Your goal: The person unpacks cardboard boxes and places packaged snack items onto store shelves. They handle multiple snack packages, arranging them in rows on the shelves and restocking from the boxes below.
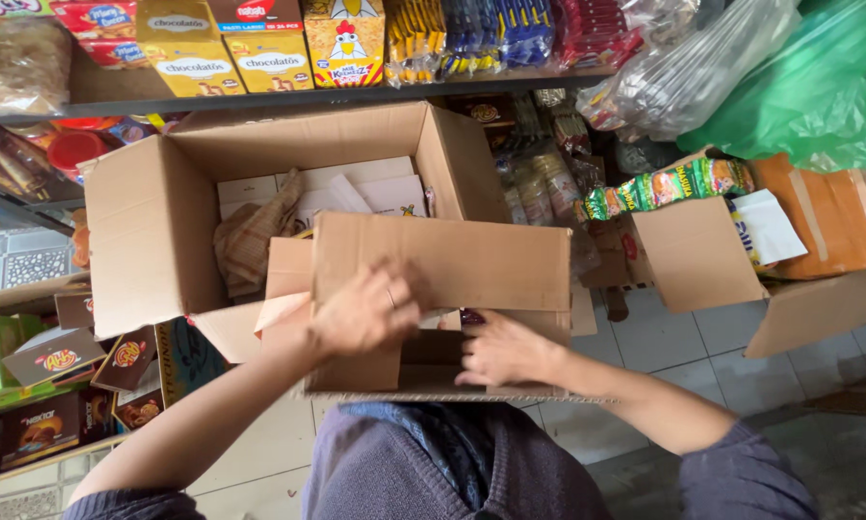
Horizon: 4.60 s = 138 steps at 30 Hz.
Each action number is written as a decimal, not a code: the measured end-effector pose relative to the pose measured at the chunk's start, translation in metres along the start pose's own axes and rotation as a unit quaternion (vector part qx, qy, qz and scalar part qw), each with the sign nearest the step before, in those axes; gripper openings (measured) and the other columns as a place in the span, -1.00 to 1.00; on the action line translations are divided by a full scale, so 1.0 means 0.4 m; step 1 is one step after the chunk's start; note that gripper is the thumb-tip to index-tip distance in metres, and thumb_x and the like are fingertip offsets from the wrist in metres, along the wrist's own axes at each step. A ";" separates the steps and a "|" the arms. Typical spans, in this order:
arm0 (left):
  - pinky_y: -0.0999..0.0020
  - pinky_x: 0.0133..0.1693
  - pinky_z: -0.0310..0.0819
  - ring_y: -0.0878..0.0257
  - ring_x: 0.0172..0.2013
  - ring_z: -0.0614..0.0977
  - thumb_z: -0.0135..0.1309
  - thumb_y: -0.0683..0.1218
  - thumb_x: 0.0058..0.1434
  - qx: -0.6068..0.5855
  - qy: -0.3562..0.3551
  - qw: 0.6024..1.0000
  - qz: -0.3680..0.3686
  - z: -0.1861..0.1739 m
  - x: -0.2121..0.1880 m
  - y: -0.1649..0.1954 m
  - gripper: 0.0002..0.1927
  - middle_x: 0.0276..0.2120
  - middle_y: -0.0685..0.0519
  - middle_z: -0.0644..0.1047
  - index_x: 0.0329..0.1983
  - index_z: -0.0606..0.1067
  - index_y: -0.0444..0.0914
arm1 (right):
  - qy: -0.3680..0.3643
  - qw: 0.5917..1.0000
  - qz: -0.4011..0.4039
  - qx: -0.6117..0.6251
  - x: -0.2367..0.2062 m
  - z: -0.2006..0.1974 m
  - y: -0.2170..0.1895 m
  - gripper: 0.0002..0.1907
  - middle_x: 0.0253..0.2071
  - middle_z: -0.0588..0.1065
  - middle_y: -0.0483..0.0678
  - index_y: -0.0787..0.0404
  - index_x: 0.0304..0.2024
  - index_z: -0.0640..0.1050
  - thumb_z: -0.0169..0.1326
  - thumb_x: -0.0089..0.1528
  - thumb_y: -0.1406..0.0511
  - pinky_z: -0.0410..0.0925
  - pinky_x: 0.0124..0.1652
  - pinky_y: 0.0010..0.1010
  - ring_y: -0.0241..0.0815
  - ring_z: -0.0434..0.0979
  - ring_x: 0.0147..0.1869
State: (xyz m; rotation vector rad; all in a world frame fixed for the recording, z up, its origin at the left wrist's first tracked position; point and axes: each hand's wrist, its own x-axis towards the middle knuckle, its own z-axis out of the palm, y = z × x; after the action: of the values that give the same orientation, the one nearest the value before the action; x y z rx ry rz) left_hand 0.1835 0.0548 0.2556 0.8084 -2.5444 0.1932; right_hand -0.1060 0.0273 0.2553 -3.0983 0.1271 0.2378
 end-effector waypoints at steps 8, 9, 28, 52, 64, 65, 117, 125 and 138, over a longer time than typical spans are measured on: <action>-0.10 0.39 0.13 0.06 0.16 0.48 0.03 0.02 0.20 -0.024 -0.102 0.985 0.136 0.007 -0.046 0.065 -0.80 -0.20 0.07 0.58 -0.31 0.56 -0.17 | 0.145 0.986 -0.042 0.067 -0.022 -0.005 0.056 -0.39 -0.72 0.35 -0.15 0.10 -0.80 0.46 0.10 0.31 0.00 0.38 -0.01 -0.08 -0.17 0.44 -0.45; -0.09 0.41 0.16 0.09 0.04 0.54 0.02 0.00 0.26 -0.034 -0.100 0.986 0.126 -0.008 -0.046 0.058 -0.81 -0.27 0.06 0.58 -0.30 0.56 -0.18 | 0.153 0.983 -0.052 0.084 -0.017 -0.025 0.058 -0.40 -0.73 0.34 -0.15 0.10 -0.80 0.44 0.14 0.30 0.03 0.38 -0.04 -0.09 -0.16 0.42 -0.47; 0.15 -0.34 0.34 0.10 -0.53 0.44 -0.24 0.01 0.36 0.020 0.289 0.957 0.008 -0.326 -0.055 0.000 -0.61 -0.59 0.03 0.31 -0.56 0.35 -0.24 | 0.396 0.832 -0.144 0.362 -0.183 -0.458 0.041 -0.34 -0.69 0.26 -0.18 0.15 -0.73 0.32 -0.03 0.41 -0.01 0.21 0.04 -0.17 -0.20 0.41 -0.47; 0.28 -0.43 0.28 0.17 -0.59 0.34 -0.24 0.02 0.62 0.071 0.601 0.725 -0.329 -0.281 0.085 -0.288 -0.47 -0.62 -0.01 0.33 -0.51 0.17 -0.29 | 0.571 0.452 0.163 0.666 -0.453 -0.040 -0.035 -0.10 -0.13 0.52 0.26 0.33 0.43 0.26 0.41 0.11 0.41 0.37 -0.11 -0.03 0.07 0.53 -0.17; 0.02 0.02 0.20 0.02 -0.14 0.42 -0.18 -0.08 0.49 0.038 0.616 0.738 -0.273 -0.272 0.494 -0.150 -0.72 -0.26 -0.12 0.43 -0.28 0.35 -0.36 | 0.690 0.580 0.372 0.222 -0.565 -0.119 -0.234 -0.35 0.17 0.47 0.09 0.42 0.35 0.31 0.18 0.22 0.58 0.41 0.23 -0.32 -0.09 0.53 0.19; 0.00 0.12 0.20 0.00 0.01 0.42 -0.17 -0.06 0.52 0.020 0.616 0.747 -0.251 -0.268 0.524 -0.131 -0.75 -0.09 -0.16 0.43 -0.15 0.33 -0.38 | 0.690 0.588 0.389 0.165 -0.582 -0.130 -0.260 -0.33 0.19 0.46 0.10 0.42 0.37 0.31 0.18 0.21 0.59 0.41 0.23 -0.32 -0.08 0.53 0.20; -0.13 0.14 0.24 -0.21 0.19 0.35 -0.11 0.15 0.41 -0.352 -0.011 0.913 -0.208 0.158 0.728 0.206 -0.51 0.13 -0.20 0.33 0.25 0.29 -0.24 | 0.431 0.689 0.573 0.104 -0.820 -0.197 0.480 -0.32 0.24 0.47 0.11 0.19 0.36 0.33 0.21 0.20 0.44 0.43 0.11 -0.28 -0.04 0.54 0.17; -0.10 0.15 0.27 -0.22 0.14 0.39 -0.07 0.08 0.40 -0.391 -0.005 0.905 -0.169 0.172 0.701 0.198 -0.56 0.10 -0.22 0.39 0.21 0.33 -0.25 | 0.429 0.703 0.553 0.127 -0.757 -0.143 0.394 -0.29 0.08 0.52 0.10 0.16 0.43 0.27 0.19 0.26 0.44 0.47 0.10 -0.33 -0.11 0.56 0.14; -0.08 0.13 0.27 -0.24 0.07 0.42 -0.12 0.09 0.43 -0.486 -0.082 0.851 -0.183 0.321 0.577 0.164 -0.57 0.07 -0.24 0.42 0.21 0.36 -0.26 | 0.431 0.649 0.599 0.187 -0.650 -0.002 0.263 -0.31 0.03 0.56 0.08 0.11 0.41 0.28 0.20 0.27 0.43 0.50 0.04 -0.34 -0.10 0.61 0.03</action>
State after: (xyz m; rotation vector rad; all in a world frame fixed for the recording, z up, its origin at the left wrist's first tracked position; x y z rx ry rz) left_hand -0.0703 -0.0437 0.2503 0.8420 -2.1121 -1.2240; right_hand -0.3707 -0.0570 0.2935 -1.8894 1.8678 -1.0963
